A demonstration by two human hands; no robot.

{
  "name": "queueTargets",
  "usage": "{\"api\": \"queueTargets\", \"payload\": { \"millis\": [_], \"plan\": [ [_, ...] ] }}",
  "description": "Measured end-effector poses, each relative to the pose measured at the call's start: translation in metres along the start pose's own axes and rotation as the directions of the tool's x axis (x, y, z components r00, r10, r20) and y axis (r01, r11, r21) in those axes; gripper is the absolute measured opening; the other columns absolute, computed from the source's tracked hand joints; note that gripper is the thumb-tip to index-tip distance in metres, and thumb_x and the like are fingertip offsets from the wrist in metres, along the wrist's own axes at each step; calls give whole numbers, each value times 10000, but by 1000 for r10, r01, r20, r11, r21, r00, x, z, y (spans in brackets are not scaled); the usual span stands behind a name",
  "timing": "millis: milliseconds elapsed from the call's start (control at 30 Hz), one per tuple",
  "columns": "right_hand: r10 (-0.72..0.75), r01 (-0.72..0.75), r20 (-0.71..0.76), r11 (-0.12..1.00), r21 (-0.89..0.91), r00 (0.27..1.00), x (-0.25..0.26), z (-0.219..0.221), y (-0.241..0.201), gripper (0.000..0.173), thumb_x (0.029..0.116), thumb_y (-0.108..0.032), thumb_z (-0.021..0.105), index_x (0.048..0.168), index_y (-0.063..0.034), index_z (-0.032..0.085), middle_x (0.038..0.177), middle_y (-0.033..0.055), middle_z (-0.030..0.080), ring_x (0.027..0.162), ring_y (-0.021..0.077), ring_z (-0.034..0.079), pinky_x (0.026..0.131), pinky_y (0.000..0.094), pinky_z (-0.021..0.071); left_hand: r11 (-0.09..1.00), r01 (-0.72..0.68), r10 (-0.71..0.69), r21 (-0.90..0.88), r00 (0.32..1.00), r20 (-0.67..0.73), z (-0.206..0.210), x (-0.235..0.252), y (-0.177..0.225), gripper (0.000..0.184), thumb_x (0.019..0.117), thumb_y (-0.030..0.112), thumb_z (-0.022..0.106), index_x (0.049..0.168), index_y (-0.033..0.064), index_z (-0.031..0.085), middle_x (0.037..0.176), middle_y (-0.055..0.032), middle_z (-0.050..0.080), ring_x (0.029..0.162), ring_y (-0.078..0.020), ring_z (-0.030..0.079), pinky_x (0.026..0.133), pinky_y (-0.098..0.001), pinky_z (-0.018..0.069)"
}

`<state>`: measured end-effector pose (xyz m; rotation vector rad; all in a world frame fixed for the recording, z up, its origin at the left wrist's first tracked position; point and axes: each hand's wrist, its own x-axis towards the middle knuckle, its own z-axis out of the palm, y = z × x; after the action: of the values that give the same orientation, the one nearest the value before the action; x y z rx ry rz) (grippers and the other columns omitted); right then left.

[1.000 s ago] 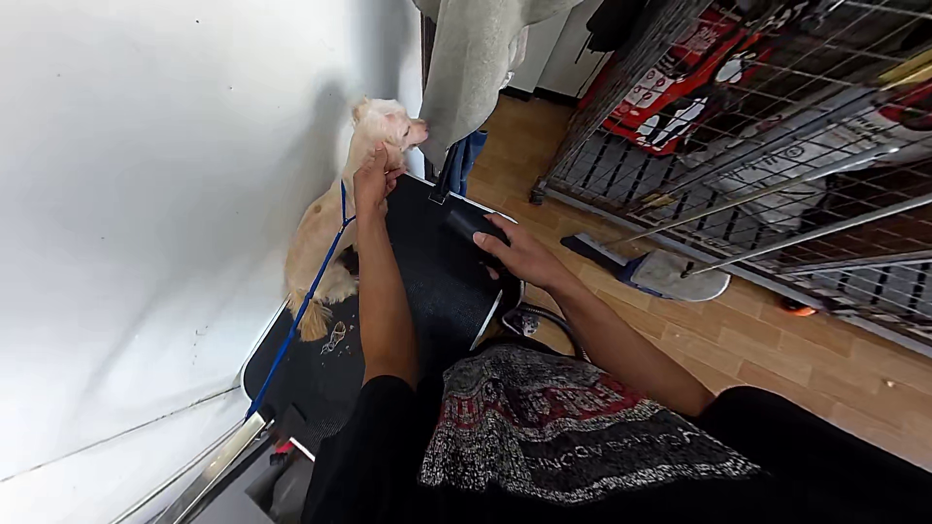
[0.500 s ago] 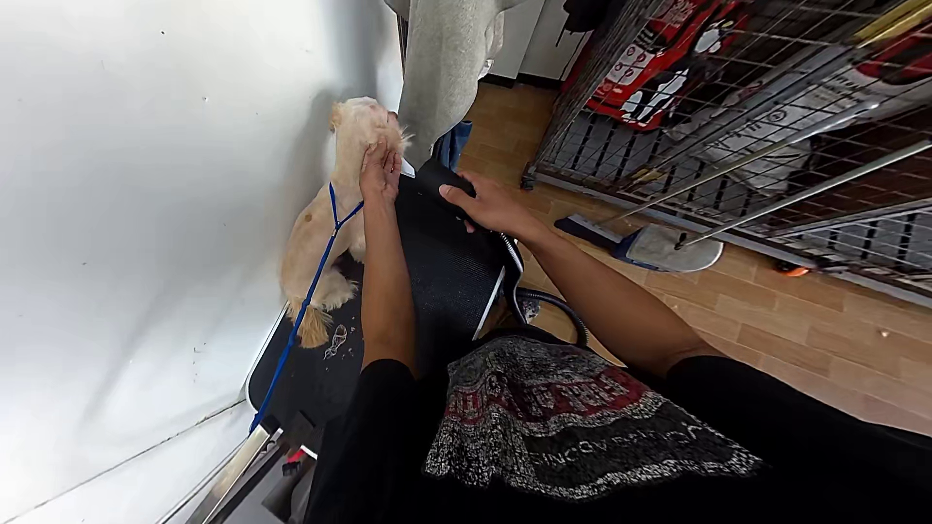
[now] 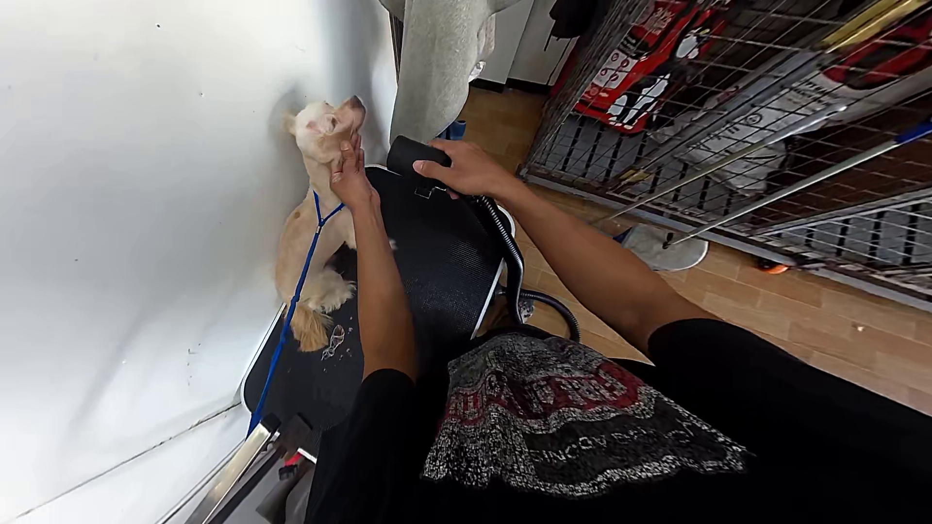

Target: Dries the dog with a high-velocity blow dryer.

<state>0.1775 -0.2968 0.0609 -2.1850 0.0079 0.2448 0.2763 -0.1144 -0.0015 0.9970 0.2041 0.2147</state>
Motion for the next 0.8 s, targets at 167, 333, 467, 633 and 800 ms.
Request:
{"api": "queueTargets", "payload": {
  "millis": [167, 333, 467, 633, 800],
  "plan": [
    [-87, 91, 58, 994, -53, 994, -8, 16, -24, 553, 1001, -584, 547, 1342, -153, 615, 826, 98, 684, 552, 193, 632, 557, 412, 574, 983, 1, -35, 181, 982, 183, -61, -4, 18, 138, 1030, 91, 604, 1046, -42, 638, 995, -140, 757, 939, -194, 740, 912, -334, 592],
    [-22, 23, 49, 1000, -18, 999, -14, 36, -22, 587, 1000, -606, 536, 1339, -133, 605, 847, 122, 682, 560, 212, 639, 562, 429, 581, 968, 28, -93, 248, 963, 253, -74, 1, 25, 152, 1025, 58, 597, 1103, -64, 642, 999, -143, 749, 931, -195, 738, 902, -336, 599],
    [9, -9, 19, 1000, 11, 1000, -24, 44, -22, 600, 1001, -603, 530, 1362, -127, 589, 876, 130, 689, 597, 228, 650, 599, 454, 580, 967, 32, -95, 253, 966, 241, -69, 16, 32, 144, 1043, 60, 565, 1092, -61, 625, 1051, -157, 750, 990, -204, 741, 925, -330, 593],
    [24, -24, -17, 999, 36, 1000, -30, 45, -20, 598, 1000, -615, 523, 1352, -137, 592, 878, 123, 689, 594, 220, 649, 591, 440, 579, 973, 81, -136, 216, 958, 252, -68, 24, 33, 142, 1054, 52, 538, 1110, -61, 601, 1069, -173, 751, 1009, -219, 745, 934, -328, 593],
    [35, -36, 30, 999, 19, 999, -32, 53, -18, 598, 1003, -577, 557, 1390, -122, 573, 898, 142, 691, 598, 232, 645, 600, 451, 580, 988, 78, -107, 136, 970, 218, -83, 22, 43, 172, 1079, 15, 411, 1191, -20, 537, 1001, -126, 716, 925, -209, 730, 871, -367, 607]
  ]
}}
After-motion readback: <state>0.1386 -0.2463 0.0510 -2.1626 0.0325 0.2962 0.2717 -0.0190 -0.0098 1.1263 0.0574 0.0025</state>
